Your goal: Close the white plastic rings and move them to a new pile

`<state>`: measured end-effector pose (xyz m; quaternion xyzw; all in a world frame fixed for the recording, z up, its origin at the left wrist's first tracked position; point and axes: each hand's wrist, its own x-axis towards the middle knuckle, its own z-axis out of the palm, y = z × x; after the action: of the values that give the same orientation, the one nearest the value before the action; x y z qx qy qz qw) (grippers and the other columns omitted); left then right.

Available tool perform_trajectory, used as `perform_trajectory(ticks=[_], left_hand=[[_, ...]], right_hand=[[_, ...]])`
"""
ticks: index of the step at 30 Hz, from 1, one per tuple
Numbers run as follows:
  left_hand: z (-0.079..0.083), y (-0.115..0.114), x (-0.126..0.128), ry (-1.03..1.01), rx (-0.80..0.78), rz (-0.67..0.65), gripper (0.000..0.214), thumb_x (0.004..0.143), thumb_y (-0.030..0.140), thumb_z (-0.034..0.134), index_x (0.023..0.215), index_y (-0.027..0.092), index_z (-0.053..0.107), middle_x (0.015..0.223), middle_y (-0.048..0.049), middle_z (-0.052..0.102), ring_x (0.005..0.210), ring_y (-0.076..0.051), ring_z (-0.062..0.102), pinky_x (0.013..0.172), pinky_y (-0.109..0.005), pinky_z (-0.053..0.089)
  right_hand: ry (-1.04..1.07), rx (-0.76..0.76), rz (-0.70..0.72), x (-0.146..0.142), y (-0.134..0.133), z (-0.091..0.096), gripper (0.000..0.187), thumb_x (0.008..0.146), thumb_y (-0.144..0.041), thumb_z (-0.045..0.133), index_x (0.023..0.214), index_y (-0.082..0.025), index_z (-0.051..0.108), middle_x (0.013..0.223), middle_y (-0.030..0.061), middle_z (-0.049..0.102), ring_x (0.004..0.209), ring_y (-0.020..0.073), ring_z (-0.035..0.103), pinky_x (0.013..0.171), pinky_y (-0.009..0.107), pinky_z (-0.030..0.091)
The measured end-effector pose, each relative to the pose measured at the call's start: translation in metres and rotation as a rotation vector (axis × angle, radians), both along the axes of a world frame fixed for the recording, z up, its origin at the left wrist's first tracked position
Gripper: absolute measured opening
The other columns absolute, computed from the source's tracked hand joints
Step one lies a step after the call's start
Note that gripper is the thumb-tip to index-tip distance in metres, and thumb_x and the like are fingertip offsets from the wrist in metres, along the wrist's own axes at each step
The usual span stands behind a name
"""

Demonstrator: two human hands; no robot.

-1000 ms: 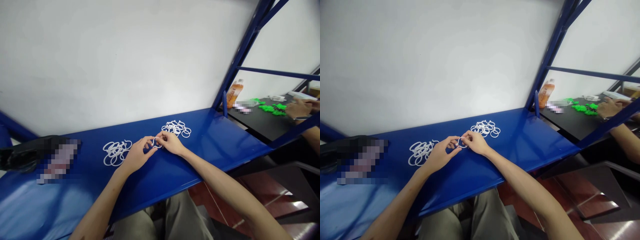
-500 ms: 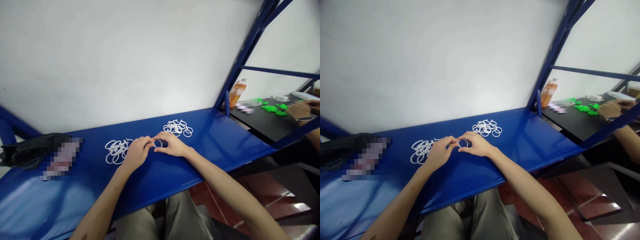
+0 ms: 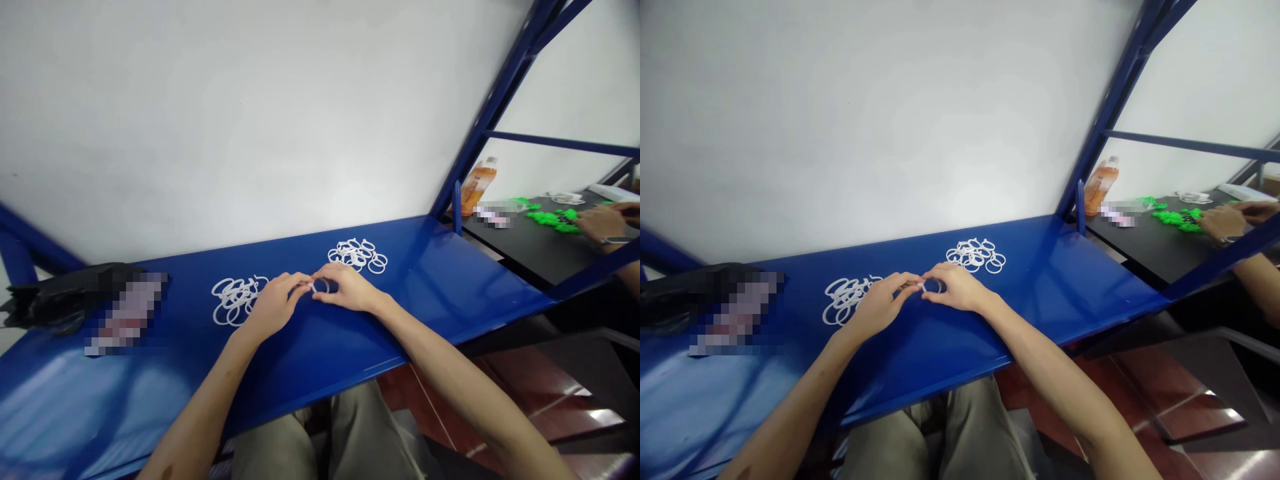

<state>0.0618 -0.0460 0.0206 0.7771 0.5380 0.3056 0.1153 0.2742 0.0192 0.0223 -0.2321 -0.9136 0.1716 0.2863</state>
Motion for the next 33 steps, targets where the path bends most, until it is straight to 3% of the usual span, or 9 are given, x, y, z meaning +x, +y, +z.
perform_trajectory(ticks=[3,6,8,10,16,23,28,31,33], left_hand=[[0.002,0.001,-0.009,0.222,0.069,0.200,0.034,0.098,0.032,0.045,0.125,0.023,0.062,0.115,-0.0071,0.071,0.107,-0.027,0.061,0.092,-0.042,0.046],[0.003,0.001,-0.023,0.472,0.062,0.436,0.040,0.094,0.023,0.041,0.127,0.018,0.062,0.123,-0.0131,0.066,0.114,-0.034,0.056,0.092,-0.049,0.045],[0.001,0.001,-0.032,0.554,0.007,0.525,0.044,0.091,0.021,0.041,0.131,0.016,0.060,0.125,-0.0154,0.065,0.115,-0.037,0.055,0.093,-0.051,0.044],[-0.001,0.001,-0.038,0.589,-0.051,0.556,0.045,0.090,0.020,0.041,0.131,0.016,0.060,0.125,-0.0165,0.064,0.115,-0.037,0.055,0.093,-0.051,0.044],[-0.005,0.005,-0.044,0.581,-0.111,0.504,0.043,0.093,0.021,0.036,0.127,0.018,0.062,0.122,-0.0153,0.063,0.110,-0.033,0.058,0.092,-0.047,0.046],[-0.007,0.008,-0.044,0.589,-0.094,0.512,0.042,0.093,0.031,0.043,0.126,0.015,0.064,0.125,-0.0168,0.061,0.114,-0.035,0.052,0.095,-0.046,0.044],[-0.009,0.006,-0.045,0.578,-0.074,0.513,0.033,0.093,0.031,0.043,0.105,0.019,0.071,0.111,-0.0169,0.065,0.108,-0.036,0.052,0.090,-0.049,0.043],[-0.007,0.006,-0.043,0.545,-0.028,0.496,0.028,0.092,0.031,0.044,0.095,0.020,0.070,0.108,-0.0165,0.066,0.107,-0.036,0.052,0.088,-0.049,0.042],[-0.005,0.006,-0.039,0.504,0.018,0.488,0.026,0.093,0.032,0.045,0.093,0.020,0.068,0.107,-0.0154,0.066,0.107,-0.036,0.051,0.088,-0.050,0.041]], right_hand=[[0.027,0.077,-0.358,0.016,0.015,-0.001,0.030,0.090,-0.034,0.068,0.116,-0.018,0.068,0.116,0.0117,0.062,0.102,0.0233,0.063,0.093,0.038,0.050],[-0.085,0.112,-0.776,0.038,0.029,0.002,0.034,0.094,-0.040,0.061,0.117,-0.015,0.069,0.112,0.0149,0.062,0.101,0.0271,0.063,0.092,0.039,0.050],[-0.181,0.109,-0.937,0.050,0.035,0.004,0.038,0.095,-0.044,0.060,0.116,-0.014,0.070,0.109,0.0160,0.064,0.103,0.0296,0.062,0.091,0.039,0.050],[-0.254,0.084,-1.004,0.058,0.039,0.004,0.041,0.095,-0.046,0.059,0.116,-0.013,0.070,0.108,0.0169,0.065,0.105,0.0304,0.061,0.091,0.039,0.049],[-0.298,-0.004,-1.007,0.061,0.042,0.001,0.046,0.094,-0.053,0.058,0.114,-0.013,0.070,0.109,0.0171,0.066,0.104,0.0295,0.061,0.088,0.036,0.048],[-0.177,0.048,-1.052,0.060,0.045,-0.001,0.044,0.102,-0.047,0.043,0.107,-0.014,0.072,0.107,0.0164,0.066,0.101,0.0270,0.061,0.090,0.035,0.046],[-0.114,0.086,-1.051,0.057,0.043,0.003,0.043,0.102,-0.045,0.044,0.104,-0.012,0.072,0.104,0.0171,0.065,0.101,0.0293,0.060,0.091,0.038,0.046],[-0.028,0.133,-0.960,0.051,0.038,0.005,0.039,0.102,-0.041,0.045,0.103,-0.013,0.072,0.103,0.0159,0.065,0.102,0.0293,0.059,0.093,0.040,0.047],[0.037,0.153,-0.818,0.042,0.032,0.005,0.033,0.101,-0.038,0.047,0.102,-0.015,0.071,0.102,0.0135,0.065,0.102,0.0277,0.059,0.095,0.040,0.046]])
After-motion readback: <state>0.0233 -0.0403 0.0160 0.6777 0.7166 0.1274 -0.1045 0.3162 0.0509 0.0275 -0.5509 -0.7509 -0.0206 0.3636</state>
